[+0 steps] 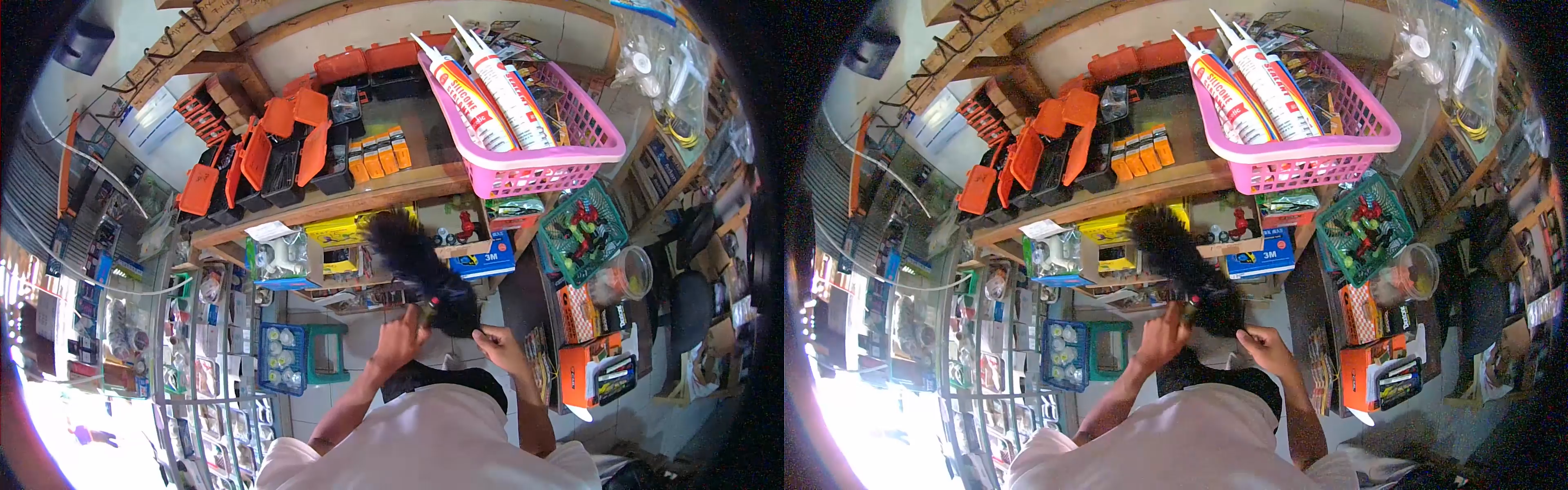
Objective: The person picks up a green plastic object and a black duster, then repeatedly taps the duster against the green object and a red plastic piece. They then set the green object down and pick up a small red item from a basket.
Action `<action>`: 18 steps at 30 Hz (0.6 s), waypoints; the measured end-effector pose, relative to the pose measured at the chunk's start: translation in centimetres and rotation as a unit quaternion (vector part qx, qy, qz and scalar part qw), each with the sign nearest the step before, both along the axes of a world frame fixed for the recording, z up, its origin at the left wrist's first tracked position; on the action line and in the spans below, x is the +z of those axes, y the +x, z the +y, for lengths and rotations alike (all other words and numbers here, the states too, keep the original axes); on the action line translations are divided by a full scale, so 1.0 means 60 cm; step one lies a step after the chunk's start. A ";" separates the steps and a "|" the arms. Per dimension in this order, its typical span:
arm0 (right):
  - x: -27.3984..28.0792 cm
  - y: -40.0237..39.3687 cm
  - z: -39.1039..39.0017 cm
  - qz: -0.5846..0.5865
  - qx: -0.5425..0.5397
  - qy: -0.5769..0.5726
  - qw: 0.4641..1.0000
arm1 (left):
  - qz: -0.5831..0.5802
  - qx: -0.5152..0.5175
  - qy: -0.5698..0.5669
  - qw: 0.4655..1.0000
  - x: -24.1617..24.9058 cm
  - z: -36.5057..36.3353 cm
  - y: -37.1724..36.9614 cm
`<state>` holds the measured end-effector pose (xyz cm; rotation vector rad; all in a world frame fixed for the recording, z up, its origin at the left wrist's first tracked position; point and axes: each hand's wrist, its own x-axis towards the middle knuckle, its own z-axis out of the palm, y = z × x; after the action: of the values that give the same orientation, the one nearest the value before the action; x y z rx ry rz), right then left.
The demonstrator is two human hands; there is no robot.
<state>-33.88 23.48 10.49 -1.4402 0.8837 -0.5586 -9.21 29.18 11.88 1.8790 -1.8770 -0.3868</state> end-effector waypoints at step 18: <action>0.041 0.021 0.017 0.066 0.033 -0.154 0.985 | -0.119 -0.019 -0.262 0.958 -0.077 0.024 0.086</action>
<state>-32.60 24.52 12.94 -1.7975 0.8760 -0.5713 -4.02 30.60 7.26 1.5753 -1.9236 0.3181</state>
